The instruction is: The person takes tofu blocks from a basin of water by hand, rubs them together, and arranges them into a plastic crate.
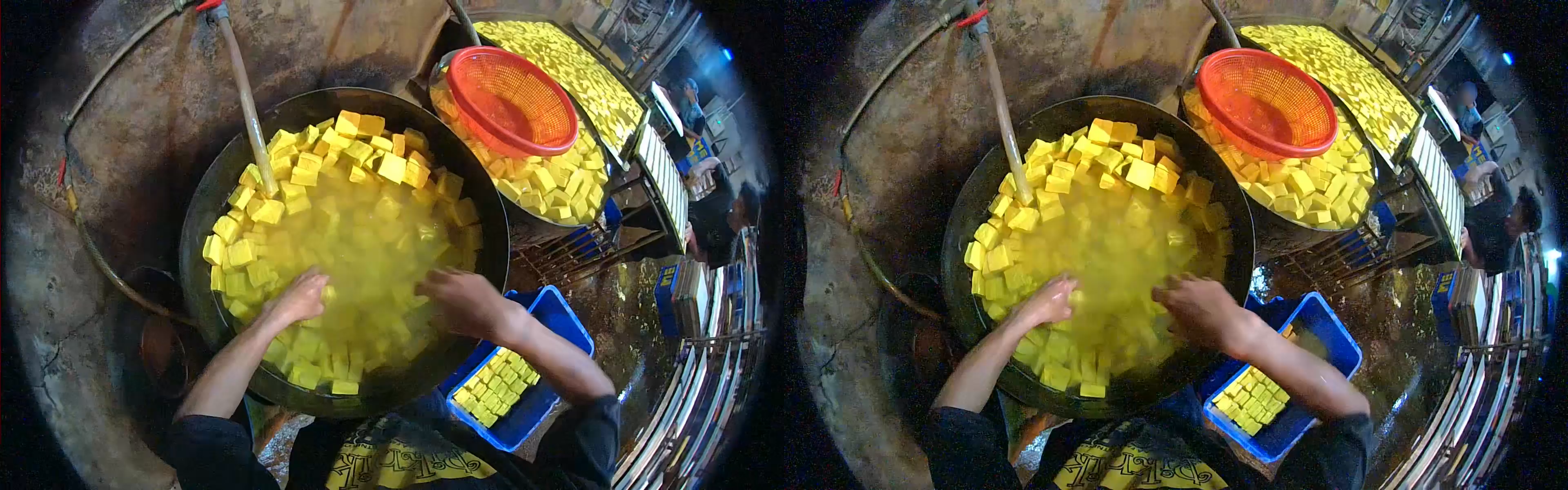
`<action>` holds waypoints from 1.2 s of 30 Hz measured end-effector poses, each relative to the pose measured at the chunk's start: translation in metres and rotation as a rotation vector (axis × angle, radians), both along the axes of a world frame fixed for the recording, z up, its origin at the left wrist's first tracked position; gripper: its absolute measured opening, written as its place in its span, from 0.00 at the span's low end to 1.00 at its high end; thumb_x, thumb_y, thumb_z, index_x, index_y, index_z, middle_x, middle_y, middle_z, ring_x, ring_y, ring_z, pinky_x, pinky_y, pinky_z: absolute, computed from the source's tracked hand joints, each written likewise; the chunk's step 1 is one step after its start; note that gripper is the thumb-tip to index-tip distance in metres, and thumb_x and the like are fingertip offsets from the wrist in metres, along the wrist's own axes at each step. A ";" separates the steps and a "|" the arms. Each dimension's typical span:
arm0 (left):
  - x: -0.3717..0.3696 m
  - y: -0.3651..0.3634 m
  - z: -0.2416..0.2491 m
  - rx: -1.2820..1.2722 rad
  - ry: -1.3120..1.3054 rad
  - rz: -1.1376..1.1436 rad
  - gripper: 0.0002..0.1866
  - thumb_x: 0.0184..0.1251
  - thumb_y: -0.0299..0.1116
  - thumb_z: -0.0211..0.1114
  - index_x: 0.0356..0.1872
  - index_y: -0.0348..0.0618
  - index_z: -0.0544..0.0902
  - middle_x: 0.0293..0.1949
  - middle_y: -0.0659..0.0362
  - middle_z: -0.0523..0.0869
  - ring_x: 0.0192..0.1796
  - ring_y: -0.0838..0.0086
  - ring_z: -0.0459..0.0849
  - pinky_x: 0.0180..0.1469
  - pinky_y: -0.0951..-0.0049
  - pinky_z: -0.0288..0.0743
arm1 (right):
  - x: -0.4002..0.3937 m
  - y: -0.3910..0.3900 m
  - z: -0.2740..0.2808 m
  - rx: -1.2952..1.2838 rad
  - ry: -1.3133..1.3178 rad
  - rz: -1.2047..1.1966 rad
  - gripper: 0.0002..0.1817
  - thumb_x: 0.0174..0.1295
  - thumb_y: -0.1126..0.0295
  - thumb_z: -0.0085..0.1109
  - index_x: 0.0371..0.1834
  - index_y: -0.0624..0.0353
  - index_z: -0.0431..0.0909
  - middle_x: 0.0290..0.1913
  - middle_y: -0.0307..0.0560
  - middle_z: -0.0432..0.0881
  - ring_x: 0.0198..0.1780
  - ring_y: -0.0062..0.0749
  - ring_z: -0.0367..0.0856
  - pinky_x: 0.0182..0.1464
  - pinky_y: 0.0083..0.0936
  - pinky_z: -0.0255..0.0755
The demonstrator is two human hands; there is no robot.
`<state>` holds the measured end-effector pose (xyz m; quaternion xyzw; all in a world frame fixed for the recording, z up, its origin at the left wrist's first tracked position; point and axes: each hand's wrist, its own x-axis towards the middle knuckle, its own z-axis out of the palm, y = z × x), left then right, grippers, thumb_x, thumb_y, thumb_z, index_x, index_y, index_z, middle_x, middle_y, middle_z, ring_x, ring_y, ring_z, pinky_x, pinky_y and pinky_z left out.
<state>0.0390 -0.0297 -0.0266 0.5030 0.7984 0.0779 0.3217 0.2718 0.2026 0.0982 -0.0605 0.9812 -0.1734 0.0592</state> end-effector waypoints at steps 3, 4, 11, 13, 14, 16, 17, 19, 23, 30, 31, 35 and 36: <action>0.014 0.021 0.029 0.142 -0.120 -0.020 0.27 0.47 0.22 0.62 0.54 0.35 0.74 0.48 0.41 0.76 0.55 0.50 0.73 0.59 0.58 0.69 | -0.037 -0.013 -0.089 0.246 -0.112 0.057 0.17 0.50 0.65 0.61 0.44 0.55 0.76 0.45 0.52 0.77 0.47 0.43 0.78 0.44 0.35 0.76; 0.018 0.027 0.032 0.198 -0.183 -0.050 0.27 0.47 0.21 0.62 0.54 0.35 0.74 0.48 0.41 0.75 0.56 0.51 0.72 0.59 0.56 0.69 | -0.047 -0.013 -0.118 0.348 -0.305 0.119 0.14 0.51 0.65 0.60 0.41 0.55 0.77 0.49 0.53 0.75 0.50 0.41 0.77 0.43 0.36 0.76; 0.068 0.050 -0.053 0.232 -0.146 0.027 0.17 0.51 0.27 0.63 0.44 0.34 0.78 0.46 0.42 0.75 0.55 0.52 0.73 0.55 0.55 0.70 | -0.073 0.044 -0.141 0.250 -0.067 0.290 0.08 0.55 0.63 0.56 0.34 0.51 0.80 0.41 0.46 0.80 0.41 0.39 0.80 0.40 0.34 0.75; 0.074 0.061 -0.082 0.104 -0.390 0.205 0.12 0.51 0.26 0.62 0.38 0.33 0.79 0.41 0.40 0.77 0.46 0.51 0.76 0.49 0.55 0.72 | -0.087 0.053 -0.121 -0.023 0.100 0.185 0.08 0.57 0.64 0.55 0.35 0.51 0.80 0.32 0.44 0.81 0.34 0.44 0.81 0.39 0.36 0.75; 0.079 0.059 -0.100 0.067 -0.384 0.210 0.21 0.49 0.29 0.65 0.46 0.31 0.76 0.49 0.43 0.73 0.52 0.56 0.72 0.58 0.49 0.61 | -0.104 0.060 -0.111 -0.128 0.008 -0.047 0.09 0.56 0.62 0.56 0.36 0.52 0.80 0.34 0.46 0.82 0.36 0.46 0.81 0.40 0.37 0.75; 0.077 0.052 -0.074 0.394 -0.189 0.080 0.18 0.49 0.28 0.62 0.43 0.32 0.77 0.43 0.40 0.77 0.46 0.52 0.76 0.52 0.52 0.68 | -0.134 0.057 -0.092 -0.230 -0.077 -0.269 0.11 0.56 0.61 0.58 0.38 0.53 0.79 0.35 0.47 0.82 0.38 0.48 0.81 0.41 0.39 0.74; 0.068 0.057 -0.055 0.163 -0.344 0.092 0.19 0.49 0.28 0.61 0.46 0.33 0.76 0.43 0.39 0.78 0.47 0.51 0.78 0.52 0.55 0.70 | -0.150 0.048 -0.083 -0.067 -0.165 -0.433 0.14 0.54 0.58 0.60 0.39 0.53 0.79 0.36 0.49 0.82 0.39 0.49 0.81 0.41 0.39 0.75; 0.052 0.062 -0.029 -0.077 -0.455 0.122 0.21 0.49 0.28 0.59 0.48 0.34 0.75 0.43 0.38 0.79 0.48 0.50 0.80 0.52 0.57 0.72 | -0.168 0.050 -0.099 0.100 -0.246 -0.573 0.18 0.51 0.56 0.62 0.41 0.54 0.78 0.37 0.51 0.82 0.40 0.50 0.81 0.40 0.40 0.76; 0.019 0.049 -0.020 0.396 -0.274 0.288 0.22 0.50 0.30 0.61 0.49 0.38 0.74 0.46 0.45 0.80 0.51 0.60 0.80 0.56 0.66 0.73 | -0.188 0.054 -0.142 0.144 -0.055 -0.695 0.20 0.49 0.54 0.63 0.38 0.58 0.81 0.36 0.55 0.83 0.40 0.49 0.83 0.41 0.43 0.77; -0.021 0.073 -0.028 0.678 -1.575 0.793 0.18 0.63 0.39 0.57 0.53 0.50 0.71 0.45 0.55 0.77 0.48 0.66 0.79 0.45 0.65 0.82 | -0.158 0.070 -0.089 -0.510 -0.094 -0.407 0.25 0.49 0.60 0.67 0.50 0.61 0.78 0.35 0.49 0.85 0.34 0.34 0.83 0.37 0.31 0.76; -0.020 0.078 -0.027 0.699 -1.638 0.970 0.16 0.65 0.41 0.55 0.53 0.51 0.72 0.43 0.57 0.78 0.46 0.68 0.79 0.43 0.65 0.82 | -0.151 0.062 -0.073 -0.972 -0.158 -0.487 0.21 0.51 0.61 0.67 0.45 0.62 0.79 0.33 0.46 0.84 0.34 0.30 0.82 0.38 0.28 0.75; -0.005 0.111 -0.046 0.992 -1.467 1.170 0.12 0.68 0.40 0.50 0.45 0.53 0.78 0.43 0.62 0.81 0.42 0.72 0.81 0.40 0.66 0.78 | -0.149 0.029 -0.017 -0.667 -0.243 -0.383 0.17 0.50 0.67 0.69 0.42 0.64 0.81 0.32 0.43 0.84 0.32 0.22 0.79 0.37 0.22 0.73; 0.000 0.114 -0.031 0.941 -1.437 1.241 0.12 0.68 0.42 0.50 0.41 0.52 0.80 0.45 0.65 0.81 0.42 0.72 0.81 0.43 0.68 0.76 | -0.149 0.024 -0.023 -0.684 -0.173 -0.375 0.16 0.51 0.66 0.69 0.40 0.65 0.81 0.31 0.43 0.84 0.31 0.23 0.79 0.38 0.23 0.73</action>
